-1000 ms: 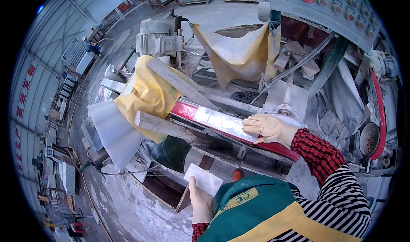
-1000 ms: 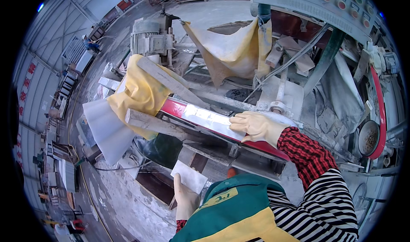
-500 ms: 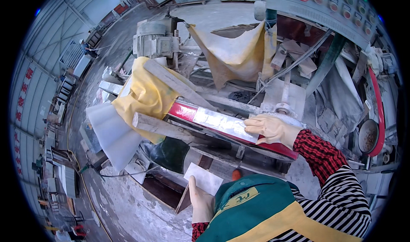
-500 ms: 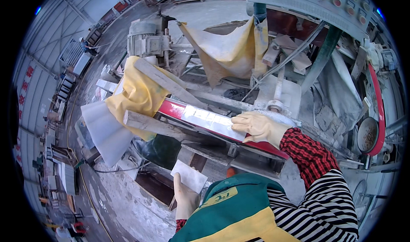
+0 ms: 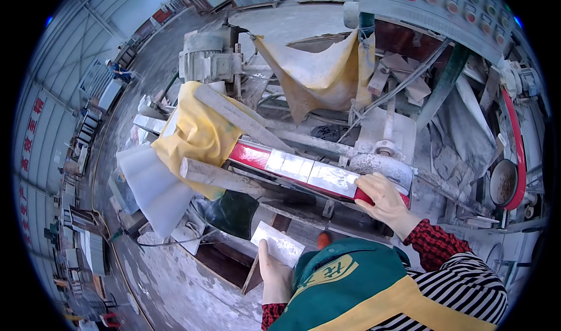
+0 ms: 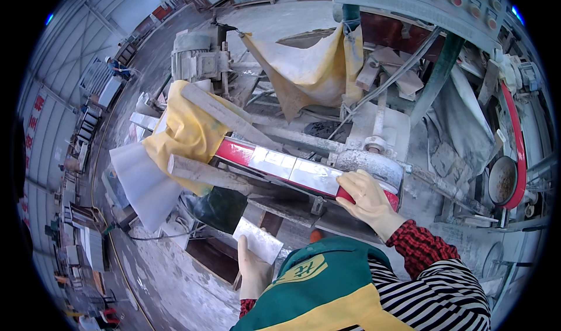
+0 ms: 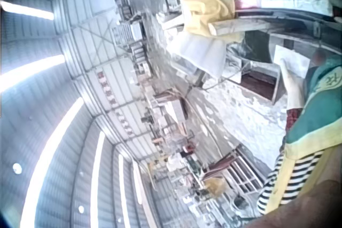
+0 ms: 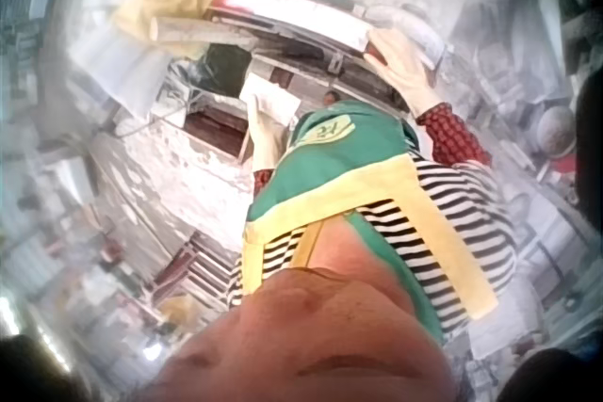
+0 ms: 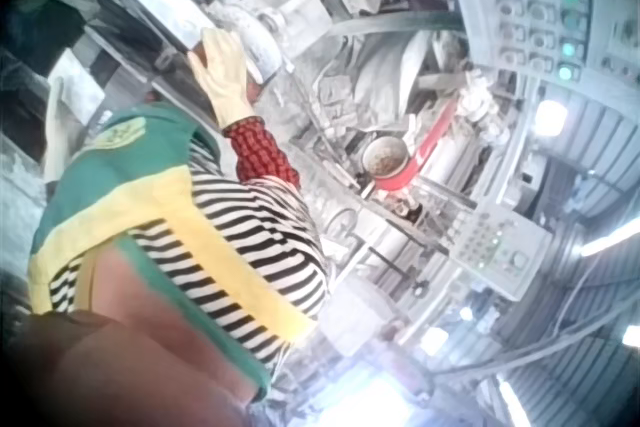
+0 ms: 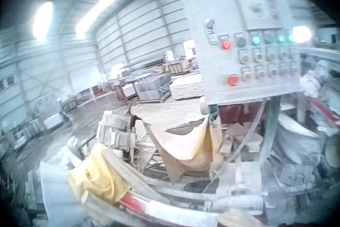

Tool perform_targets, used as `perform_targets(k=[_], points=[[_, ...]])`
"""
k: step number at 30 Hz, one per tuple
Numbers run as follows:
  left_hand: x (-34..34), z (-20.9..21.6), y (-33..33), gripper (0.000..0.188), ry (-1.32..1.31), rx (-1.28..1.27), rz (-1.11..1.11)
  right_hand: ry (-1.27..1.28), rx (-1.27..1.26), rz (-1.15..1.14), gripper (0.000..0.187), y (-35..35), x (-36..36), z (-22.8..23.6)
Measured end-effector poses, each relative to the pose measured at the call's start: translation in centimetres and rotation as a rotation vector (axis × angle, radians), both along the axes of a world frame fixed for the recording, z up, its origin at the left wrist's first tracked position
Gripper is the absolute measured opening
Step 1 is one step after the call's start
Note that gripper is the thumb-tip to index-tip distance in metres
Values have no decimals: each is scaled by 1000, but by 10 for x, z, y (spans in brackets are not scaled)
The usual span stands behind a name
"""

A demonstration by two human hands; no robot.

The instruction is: The person uses a belt sander to smooth the edges of small white rectangular tiles. They pick up tiles from a pile on the floor, press them against the moving red sanding belt, and then place the processed tiles onto a nearby surface. The task is performed in a repetitive cycle of picking, sanding, and placing.

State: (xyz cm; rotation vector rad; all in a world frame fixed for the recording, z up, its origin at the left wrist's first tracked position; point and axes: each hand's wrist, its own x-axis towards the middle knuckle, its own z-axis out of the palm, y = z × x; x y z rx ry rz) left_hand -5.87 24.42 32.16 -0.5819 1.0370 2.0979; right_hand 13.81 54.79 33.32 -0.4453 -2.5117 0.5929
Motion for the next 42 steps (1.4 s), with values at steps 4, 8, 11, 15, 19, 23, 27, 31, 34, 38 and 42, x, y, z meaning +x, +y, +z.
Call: perform_targets(k=[4, 8, 11, 15, 19, 23, 27, 31, 34, 38, 42], points=[[-8, 0, 8, 49, -9, -12, -57, 11, 34, -5, 51, -14, 6, 0], [-14, -1, 21, 56, 26, -55, -124, -47, 16, -40, 52, -21, 11, -3], [-13, 16, 37, 55, -18, -56, -189, -95, -3, -77, 52, -25, 13, 3], [-23, -17, 30, 53, 53, -75, -283, -115, 3, -105, 52, -28, 16, 4], [-28, -45, 20, 53, 219, -143, -397, -121, 6, -144, 52, -31, 19, 3], [-25, -24, 29, 57, -27, -56, -267, -141, -28, -221, 54, -33, 19, -2], [-21, -5, 32, 43, -64, -41, -231, -245, -43, -292, 56, -31, 16, -10], [-26, -7, 37, 40, 68, -40, -252, -341, -239, -329, 62, -31, 12, -18], [-38, 0, 50, 47, 360, -150, -382, -373, -277, -352, 63, -31, 11, -22], [-81, 5, 83, 48, 620, -210, -522, -382, -436, -398, 64, -31, 10, -31], [-128, -14, 118, 47, 652, -189, -564, -440, -603, -446, 64, -33, 6, -29]])
